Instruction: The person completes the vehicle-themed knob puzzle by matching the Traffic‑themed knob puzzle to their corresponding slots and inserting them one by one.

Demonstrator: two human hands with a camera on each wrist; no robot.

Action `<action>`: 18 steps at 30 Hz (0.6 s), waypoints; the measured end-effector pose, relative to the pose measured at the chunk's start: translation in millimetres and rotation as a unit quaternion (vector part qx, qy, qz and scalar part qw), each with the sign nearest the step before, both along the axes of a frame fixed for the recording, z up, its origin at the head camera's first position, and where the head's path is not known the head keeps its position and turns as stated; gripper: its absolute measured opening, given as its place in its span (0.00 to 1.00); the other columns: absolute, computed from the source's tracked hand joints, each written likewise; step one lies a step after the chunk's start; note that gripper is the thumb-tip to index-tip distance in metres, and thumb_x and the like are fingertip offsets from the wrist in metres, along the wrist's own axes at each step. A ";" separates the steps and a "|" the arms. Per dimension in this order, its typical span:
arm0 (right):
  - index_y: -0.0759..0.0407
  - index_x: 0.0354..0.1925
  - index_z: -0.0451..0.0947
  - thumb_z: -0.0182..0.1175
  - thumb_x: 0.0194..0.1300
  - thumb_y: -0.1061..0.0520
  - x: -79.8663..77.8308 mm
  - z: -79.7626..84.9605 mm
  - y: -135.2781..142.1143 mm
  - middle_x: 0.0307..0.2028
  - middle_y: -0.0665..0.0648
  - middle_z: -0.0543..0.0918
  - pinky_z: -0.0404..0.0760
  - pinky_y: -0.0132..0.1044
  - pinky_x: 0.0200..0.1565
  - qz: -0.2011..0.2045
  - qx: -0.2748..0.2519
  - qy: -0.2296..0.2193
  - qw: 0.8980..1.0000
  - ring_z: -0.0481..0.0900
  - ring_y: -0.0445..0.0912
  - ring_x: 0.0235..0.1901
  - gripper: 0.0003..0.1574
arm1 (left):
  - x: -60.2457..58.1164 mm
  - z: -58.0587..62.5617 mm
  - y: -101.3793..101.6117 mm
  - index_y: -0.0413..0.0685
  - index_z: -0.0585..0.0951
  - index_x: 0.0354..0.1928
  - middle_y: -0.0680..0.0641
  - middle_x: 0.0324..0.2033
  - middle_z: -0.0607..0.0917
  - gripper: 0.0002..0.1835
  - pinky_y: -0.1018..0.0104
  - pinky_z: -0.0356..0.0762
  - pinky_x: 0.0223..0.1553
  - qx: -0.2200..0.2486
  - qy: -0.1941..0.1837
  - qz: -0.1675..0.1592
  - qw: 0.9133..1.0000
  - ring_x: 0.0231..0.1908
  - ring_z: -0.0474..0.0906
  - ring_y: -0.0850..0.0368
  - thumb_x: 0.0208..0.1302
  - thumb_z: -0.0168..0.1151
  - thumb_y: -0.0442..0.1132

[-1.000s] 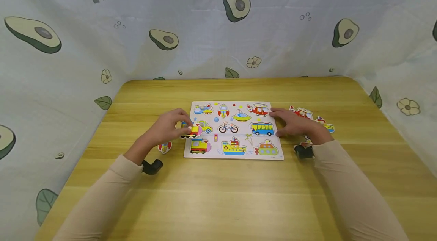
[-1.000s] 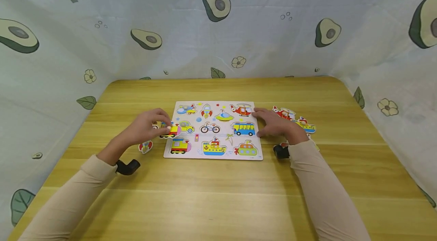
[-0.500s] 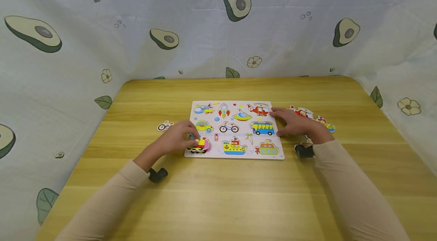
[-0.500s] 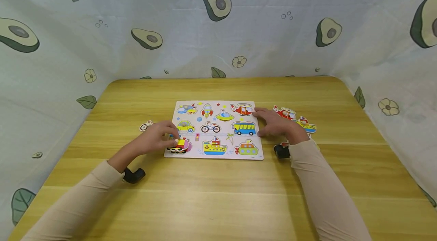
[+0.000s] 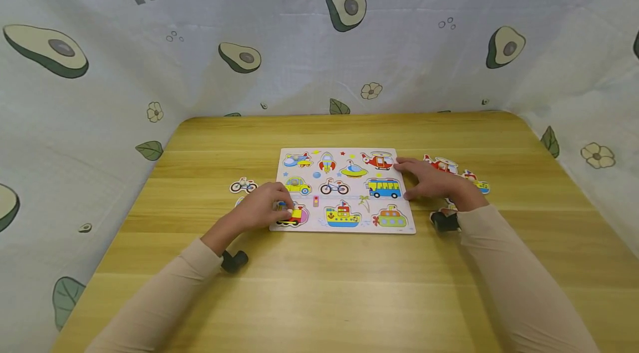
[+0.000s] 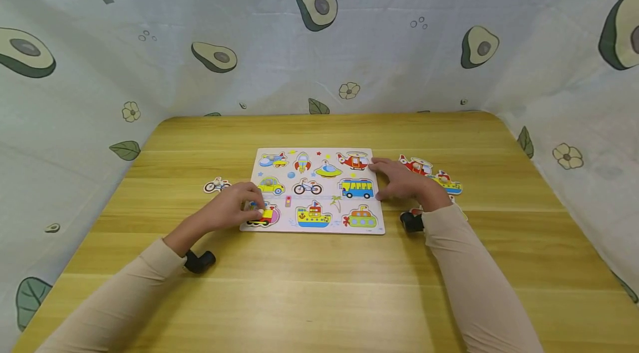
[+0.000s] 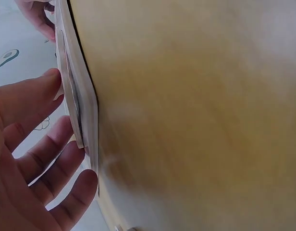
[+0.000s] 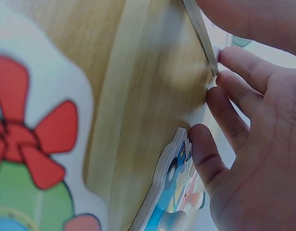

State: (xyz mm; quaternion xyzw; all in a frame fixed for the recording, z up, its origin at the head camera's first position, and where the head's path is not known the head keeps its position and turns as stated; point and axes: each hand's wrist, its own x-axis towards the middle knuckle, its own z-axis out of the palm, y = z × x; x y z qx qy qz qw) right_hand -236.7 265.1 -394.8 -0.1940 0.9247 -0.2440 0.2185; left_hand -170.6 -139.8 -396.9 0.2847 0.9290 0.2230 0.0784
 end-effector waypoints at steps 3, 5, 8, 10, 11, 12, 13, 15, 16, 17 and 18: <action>0.67 0.74 0.57 0.70 0.57 0.57 0.2 0.5 -0.8 0.77 0.69 0.49 0.46 0.70 0.71 -0.001 0.000 0.000 1.000 0.43 0.71 0.75 0.52 | 0.3 0.4 1.1 0.52 0.88 0.33 0.51 0.42 0.83 0.02 0.52 0.75 0.58 -0.004 -0.005 0.009 1.000 0.51 0.78 0.49 0.62 0.69 0.41; 0.67 0.74 0.57 0.70 0.57 0.57 0.4 0.7 -1.2 0.77 0.69 0.49 0.47 0.70 0.71 0.001 -0.001 0.002 1.000 0.43 0.71 0.75 0.52 | 0.7 0.7 1.2 0.52 0.87 0.33 0.51 0.43 0.83 0.02 0.52 0.75 0.58 -0.005 -0.008 0.013 1.000 0.51 0.78 0.49 0.61 0.69 0.41; 0.68 0.74 0.57 0.70 0.57 0.57 0.8 1.7 -1.8 0.77 0.69 0.49 0.47 0.70 0.71 0.004 -0.001 0.005 1.000 0.44 0.70 0.75 0.52 | 1.2 1.4 1.1 0.51 0.87 0.33 0.50 0.43 0.83 0.03 0.51 0.74 0.58 -0.004 -0.009 0.016 1.000 0.51 0.77 0.49 0.61 0.69 0.41; 0.68 0.73 0.57 0.70 0.57 0.57 0.8 2.2 -1.8 0.76 0.70 0.50 0.47 0.70 0.71 0.006 -0.001 0.008 1.000 0.44 0.70 0.74 0.53 | 1.3 1.4 1.2 0.51 0.87 0.33 0.50 0.42 0.83 0.02 0.52 0.74 0.58 -0.002 -0.007 0.016 1.000 0.51 0.78 0.49 0.61 0.70 0.40; 0.68 0.73 0.57 0.70 0.56 0.57 0.9 2.3 -1.8 0.76 0.70 0.50 0.47 0.70 0.71 0.006 -0.001 0.008 1.000 0.44 0.70 0.74 0.53 | 1.4 1.2 1.1 0.52 0.87 0.32 0.50 0.42 0.83 0.02 0.52 0.75 0.58 -0.002 -0.006 0.017 1.000 0.51 0.78 0.49 0.61 0.70 0.41; 0.68 0.73 0.57 0.70 0.56 0.57 0.9 2.3 -1.7 0.76 0.70 0.50 0.48 0.70 0.71 0.006 -0.001 0.008 1.000 0.44 0.70 0.74 0.53 | 1.4 1.0 1.1 0.52 0.87 0.32 0.50 0.42 0.83 0.02 0.52 0.75 0.58 -0.001 -0.005 0.017 1.000 0.50 0.78 0.49 0.61 0.70 0.41; 0.69 0.73 0.57 0.70 0.56 0.57 0.9 2.0 -1.6 0.76 0.70 0.50 0.48 0.70 0.71 0.006 -0.001 0.008 1.000 0.44 0.70 0.74 0.53 | 1.5 0.7 1.1 0.52 0.87 0.32 0.50 0.42 0.83 0.02 0.52 0.75 0.58 0.000 -0.005 0.018 1.000 0.50 0.78 0.49 0.60 0.70 0.40; 0.68 0.73 0.57 0.70 0.56 0.57 1.1 1.9 -1.3 0.76 0.70 0.50 0.48 0.70 0.71 0.004 -0.002 0.007 1.000 0.44 0.70 0.74 0.53 | 1.3 -0.3 1.4 0.53 0.87 0.32 0.51 0.42 0.83 0.02 0.52 0.75 0.57 -0.002 -0.002 0.017 1.000 0.50 0.77 0.50 0.60 0.70 0.41; 0.69 0.73 0.57 0.70 0.57 0.57 1.2 1.5 -1.1 0.76 0.70 0.50 0.48 0.70 0.71 0.003 -0.002 0.007 1.000 0.44 0.70 0.74 0.53 | 1.3 -0.4 1.4 0.53 0.87 0.32 0.51 0.42 0.83 0.02 0.53 0.75 0.57 -0.002 0.000 0.016 1.000 0.50 0.77 0.50 0.60 0.71 0.41; 0.69 0.73 0.57 0.70 0.57 0.58 1.1 1.2 -1.0 0.76 0.70 0.50 0.48 0.70 0.71 0.001 -0.003 0.006 1.000 0.44 0.70 0.75 0.52 | 1.1 -0.8 1.6 0.53 0.88 0.32 0.51 0.42 0.83 0.02 0.53 0.75 0.56 -0.004 0.002 0.015 1.000 0.50 0.77 0.50 0.60 0.71 0.41; 0.69 0.73 0.57 0.70 0.57 0.58 1.1 1.1 -1.0 0.76 0.70 0.50 0.48 0.70 0.71 0.002 -0.003 0.007 1.000 0.44 0.70 0.74 0.52 | 0.9 -1.2 1.9 0.53 0.88 0.32 0.51 0.41 0.83 0.02 0.54 0.75 0.56 -0.006 0.005 0.014 1.000 0.49 0.77 0.51 0.60 0.71 0.42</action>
